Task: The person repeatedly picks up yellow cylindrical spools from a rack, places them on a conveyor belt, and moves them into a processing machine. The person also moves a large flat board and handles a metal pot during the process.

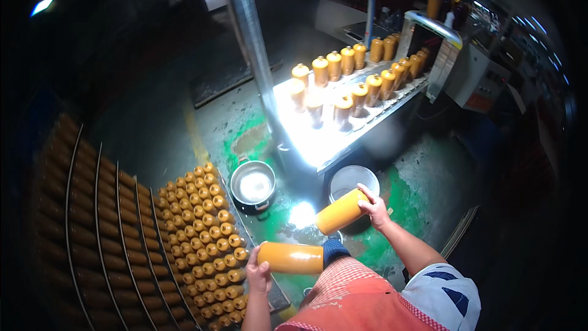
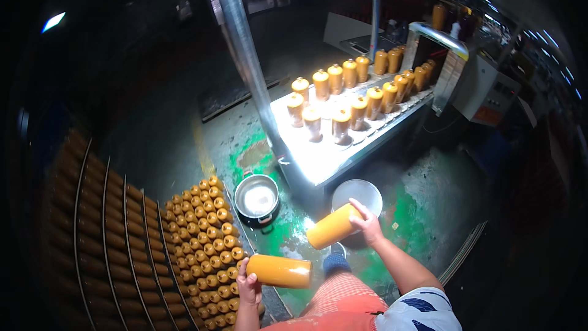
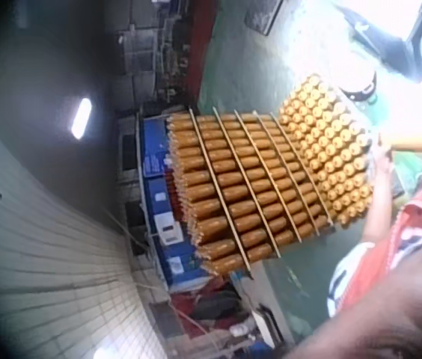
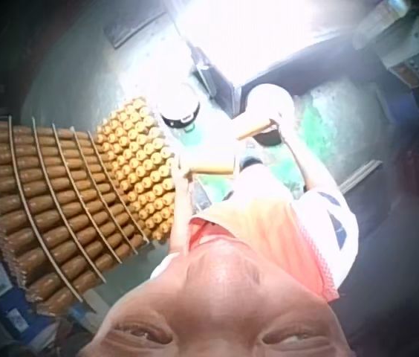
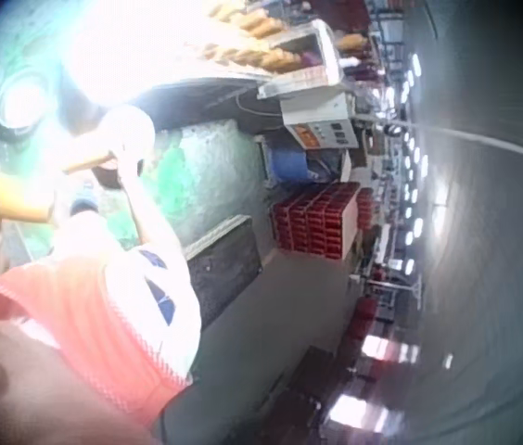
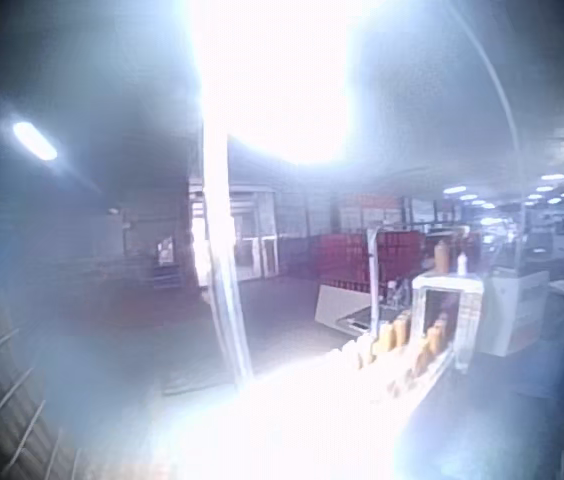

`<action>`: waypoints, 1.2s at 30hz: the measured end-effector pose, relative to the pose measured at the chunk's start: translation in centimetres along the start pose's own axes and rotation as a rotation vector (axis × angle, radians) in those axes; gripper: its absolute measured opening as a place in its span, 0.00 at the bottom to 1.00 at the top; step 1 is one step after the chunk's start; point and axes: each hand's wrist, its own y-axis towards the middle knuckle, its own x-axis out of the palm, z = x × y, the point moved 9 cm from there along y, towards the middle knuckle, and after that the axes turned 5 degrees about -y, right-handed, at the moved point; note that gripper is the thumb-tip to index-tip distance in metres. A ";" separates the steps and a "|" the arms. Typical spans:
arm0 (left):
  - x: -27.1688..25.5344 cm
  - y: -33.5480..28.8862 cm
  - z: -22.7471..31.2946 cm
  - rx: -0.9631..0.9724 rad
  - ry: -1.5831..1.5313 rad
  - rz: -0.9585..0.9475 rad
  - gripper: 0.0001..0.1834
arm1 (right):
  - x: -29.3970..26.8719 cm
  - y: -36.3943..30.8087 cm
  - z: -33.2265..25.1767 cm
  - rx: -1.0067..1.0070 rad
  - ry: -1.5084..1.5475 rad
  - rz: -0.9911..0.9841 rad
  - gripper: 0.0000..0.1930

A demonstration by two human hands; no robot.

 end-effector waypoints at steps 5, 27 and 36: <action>16.9 10.8 -6.6 -0.208 -0.325 -0.254 0.30 | -7.2 6.0 6.0 0.246 0.701 0.145 0.30; 38.0 28.6 -31.1 -1.054 -0.238 -0.058 0.13 | -15.1 22.2 7.9 0.426 1.598 -0.159 0.27; 39.7 30.1 -30.4 -1.100 -0.242 -0.336 0.16 | -15.7 24.1 5.3 0.470 1.520 -0.111 0.19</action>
